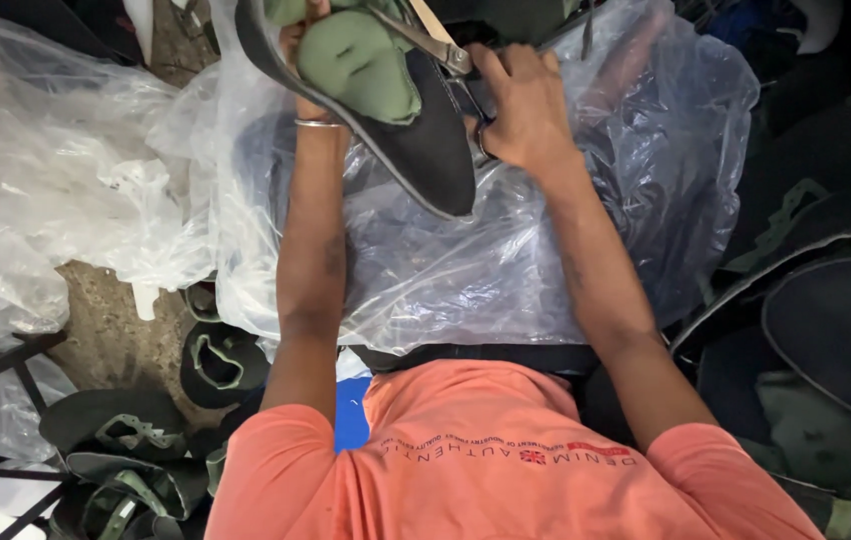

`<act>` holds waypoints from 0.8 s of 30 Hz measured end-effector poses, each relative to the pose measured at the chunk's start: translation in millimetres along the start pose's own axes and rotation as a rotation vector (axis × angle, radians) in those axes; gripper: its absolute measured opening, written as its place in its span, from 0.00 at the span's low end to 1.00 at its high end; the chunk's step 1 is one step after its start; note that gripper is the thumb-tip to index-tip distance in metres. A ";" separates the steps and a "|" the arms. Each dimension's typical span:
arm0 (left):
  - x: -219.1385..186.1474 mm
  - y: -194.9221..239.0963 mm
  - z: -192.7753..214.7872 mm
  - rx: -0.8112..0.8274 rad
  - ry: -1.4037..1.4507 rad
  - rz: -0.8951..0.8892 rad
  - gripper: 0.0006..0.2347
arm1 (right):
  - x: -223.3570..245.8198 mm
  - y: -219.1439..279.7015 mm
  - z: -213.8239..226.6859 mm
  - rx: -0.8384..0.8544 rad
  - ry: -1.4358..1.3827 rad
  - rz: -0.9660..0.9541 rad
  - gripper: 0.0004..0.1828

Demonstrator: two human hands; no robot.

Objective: Trim excess material from shoe components using scissors.

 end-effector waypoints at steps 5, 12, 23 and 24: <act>26.9 -18.5 -8.8 0.004 0.035 -0.013 0.07 | 3.7 -1.4 3.1 0.022 -0.013 0.053 0.42; 59.9 -26.8 4.1 0.030 0.081 -0.017 0.06 | -19.3 13.6 -30.1 -0.055 0.019 0.024 0.37; 116.2 -36.0 49.6 0.001 0.223 -0.003 0.06 | 0.7 5.2 -17.8 -0.169 0.023 0.051 0.38; 117.7 -34.3 48.0 0.001 0.224 0.000 0.06 | -3.7 8.1 -21.5 -0.167 0.024 0.047 0.38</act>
Point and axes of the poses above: each hand's wrist, its own y-axis away from the middle knuckle, its own z-axis out of the back of the hand, x = y × z, the point moved 3 cm from there along -y, towards the middle knuckle, and after that the axes turned 8 degrees about -y, right-handed, at the moved point
